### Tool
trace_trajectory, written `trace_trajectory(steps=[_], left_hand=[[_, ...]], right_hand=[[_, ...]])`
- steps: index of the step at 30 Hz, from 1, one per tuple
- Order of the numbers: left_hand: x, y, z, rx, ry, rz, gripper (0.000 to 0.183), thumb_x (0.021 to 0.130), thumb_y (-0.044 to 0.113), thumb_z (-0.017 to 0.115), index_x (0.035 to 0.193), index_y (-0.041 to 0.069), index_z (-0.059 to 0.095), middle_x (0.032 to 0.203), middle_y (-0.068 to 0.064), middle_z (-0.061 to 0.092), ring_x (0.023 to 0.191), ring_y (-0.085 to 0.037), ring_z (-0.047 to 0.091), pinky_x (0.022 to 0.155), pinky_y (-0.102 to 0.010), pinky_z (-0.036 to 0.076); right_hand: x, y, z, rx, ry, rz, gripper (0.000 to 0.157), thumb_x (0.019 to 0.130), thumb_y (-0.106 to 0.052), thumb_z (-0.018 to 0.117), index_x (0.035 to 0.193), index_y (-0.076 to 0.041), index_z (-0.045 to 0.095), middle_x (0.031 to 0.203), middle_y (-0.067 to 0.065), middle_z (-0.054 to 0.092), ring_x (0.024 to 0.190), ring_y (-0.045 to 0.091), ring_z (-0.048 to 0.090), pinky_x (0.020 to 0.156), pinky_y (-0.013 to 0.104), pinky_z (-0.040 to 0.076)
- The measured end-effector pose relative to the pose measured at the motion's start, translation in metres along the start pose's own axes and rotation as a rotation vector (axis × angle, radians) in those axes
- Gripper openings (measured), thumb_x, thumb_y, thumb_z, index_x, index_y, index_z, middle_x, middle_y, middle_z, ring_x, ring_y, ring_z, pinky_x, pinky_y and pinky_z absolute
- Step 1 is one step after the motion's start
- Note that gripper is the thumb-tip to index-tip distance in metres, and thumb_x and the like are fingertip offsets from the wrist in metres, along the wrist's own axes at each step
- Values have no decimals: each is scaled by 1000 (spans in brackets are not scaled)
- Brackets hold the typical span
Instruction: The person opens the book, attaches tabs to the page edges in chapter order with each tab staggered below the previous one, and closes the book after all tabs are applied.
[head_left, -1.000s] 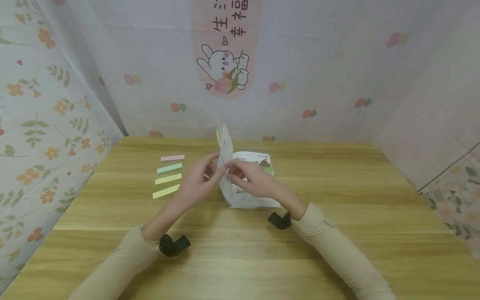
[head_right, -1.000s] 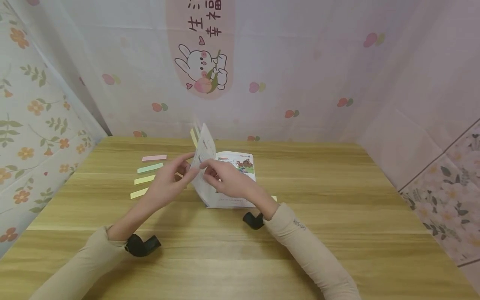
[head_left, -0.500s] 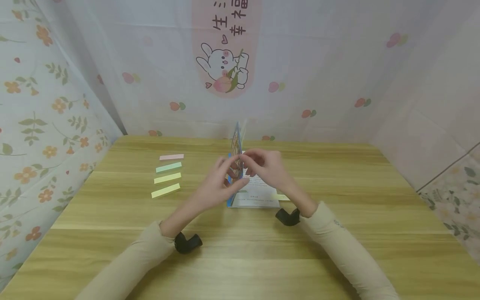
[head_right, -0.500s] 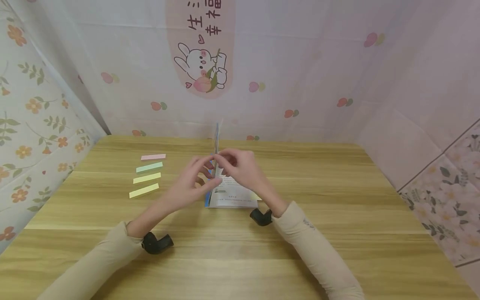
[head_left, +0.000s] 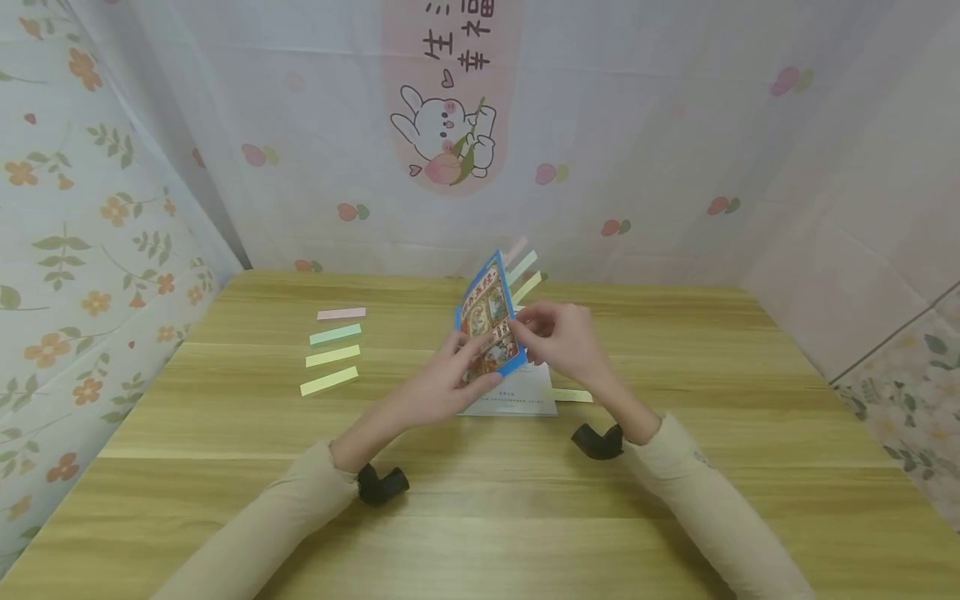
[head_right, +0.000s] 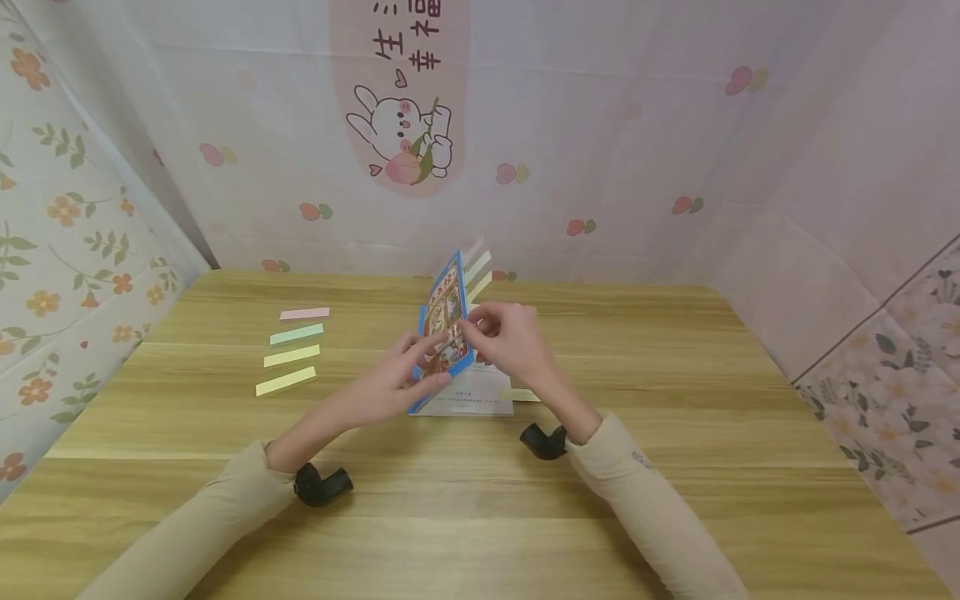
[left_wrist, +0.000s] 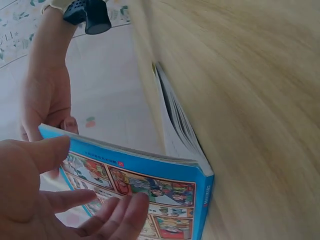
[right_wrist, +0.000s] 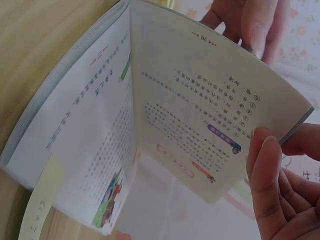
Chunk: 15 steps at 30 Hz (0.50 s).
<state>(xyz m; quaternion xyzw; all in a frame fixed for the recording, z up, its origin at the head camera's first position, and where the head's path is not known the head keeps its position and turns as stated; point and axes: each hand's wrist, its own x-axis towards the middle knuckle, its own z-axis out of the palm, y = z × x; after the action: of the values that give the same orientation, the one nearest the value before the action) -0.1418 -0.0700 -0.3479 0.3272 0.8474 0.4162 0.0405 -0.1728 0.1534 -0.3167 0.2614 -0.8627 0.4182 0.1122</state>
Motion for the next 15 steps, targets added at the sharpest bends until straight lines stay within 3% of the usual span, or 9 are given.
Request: trace_trajectory(steps=[8, 15], left_hand=[[4, -8, 6, 130, -35, -68, 64, 104, 28, 57, 158, 4, 30, 140, -20, 40, 97, -21, 52, 82, -36, 50], [10, -14, 9, 241, -115, -23, 58, 104, 24, 58, 154, 1, 38, 148, -25, 35, 117, -32, 46, 93, -46, 47]], right_hand=[[-12, 8, -10, -50, -53, 116, 15, 94, -13, 71, 96, 2, 73, 73, 4, 72, 53, 21, 66, 48, 28, 53], [-21, 19, -17, -168, -118, 177, 17, 94, -14, 72, 95, 3, 73, 72, 3, 71, 54, 19, 65, 51, 27, 51]])
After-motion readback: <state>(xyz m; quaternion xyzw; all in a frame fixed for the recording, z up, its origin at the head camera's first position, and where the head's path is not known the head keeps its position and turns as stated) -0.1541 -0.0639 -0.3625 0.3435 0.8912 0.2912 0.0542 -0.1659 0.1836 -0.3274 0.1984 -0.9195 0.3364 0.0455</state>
